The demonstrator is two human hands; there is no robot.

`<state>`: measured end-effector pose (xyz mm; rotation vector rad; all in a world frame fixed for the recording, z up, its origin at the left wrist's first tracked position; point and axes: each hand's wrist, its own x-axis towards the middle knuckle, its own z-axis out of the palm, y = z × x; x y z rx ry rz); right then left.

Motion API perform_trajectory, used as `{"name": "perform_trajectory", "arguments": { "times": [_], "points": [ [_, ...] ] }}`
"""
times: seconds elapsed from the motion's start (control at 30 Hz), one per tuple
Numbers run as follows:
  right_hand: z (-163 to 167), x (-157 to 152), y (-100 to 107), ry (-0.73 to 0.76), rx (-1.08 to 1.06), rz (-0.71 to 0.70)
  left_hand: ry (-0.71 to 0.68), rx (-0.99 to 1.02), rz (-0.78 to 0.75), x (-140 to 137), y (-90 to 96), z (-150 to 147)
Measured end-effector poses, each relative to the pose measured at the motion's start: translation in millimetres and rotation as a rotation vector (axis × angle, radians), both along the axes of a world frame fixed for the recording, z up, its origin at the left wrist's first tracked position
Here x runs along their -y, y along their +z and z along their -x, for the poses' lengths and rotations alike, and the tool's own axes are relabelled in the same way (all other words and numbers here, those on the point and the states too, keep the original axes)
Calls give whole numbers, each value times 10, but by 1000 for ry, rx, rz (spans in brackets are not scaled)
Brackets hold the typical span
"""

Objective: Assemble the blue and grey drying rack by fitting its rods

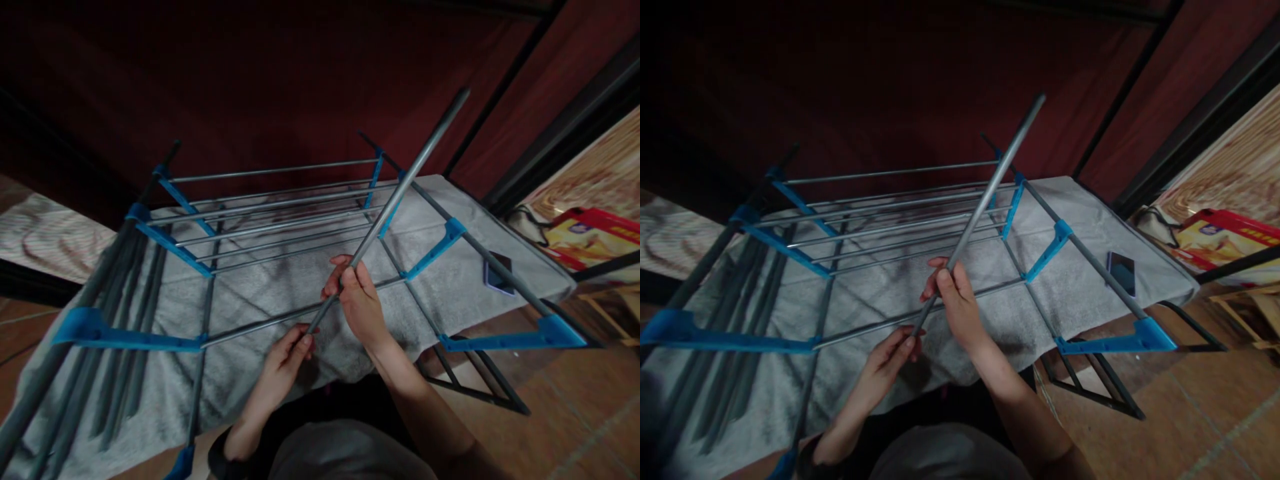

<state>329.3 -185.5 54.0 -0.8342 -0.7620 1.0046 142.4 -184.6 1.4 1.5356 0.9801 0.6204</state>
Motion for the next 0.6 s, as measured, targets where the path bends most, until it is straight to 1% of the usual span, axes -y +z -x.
{"name": "perform_trajectory", "arguments": {
  "times": [0.13, 0.27, 0.33, 0.4, 0.5, 0.6],
  "points": [
    [40, -65, 207, -38, 34, -24, 26, 29, -47, 12, 33, -93],
    [-63, -146, 486, -96, 79, -60, 91, 67, -66, -34, 102, -86],
    [-125, -173, 580, -74, 139, -72, 139, 80, -55, -73, 124, -52],
    [-152, -169, 604, -23, 237, -71, 195, 84, -40, -112, 131, -13],
    [-103, -109, 533, 69, 434, -56, 300, 116, -23, -154, 131, 41],
    [13, -32, 466, 143, 617, -68, 408, 241, -12, -168, 166, 87]
  ]
}}
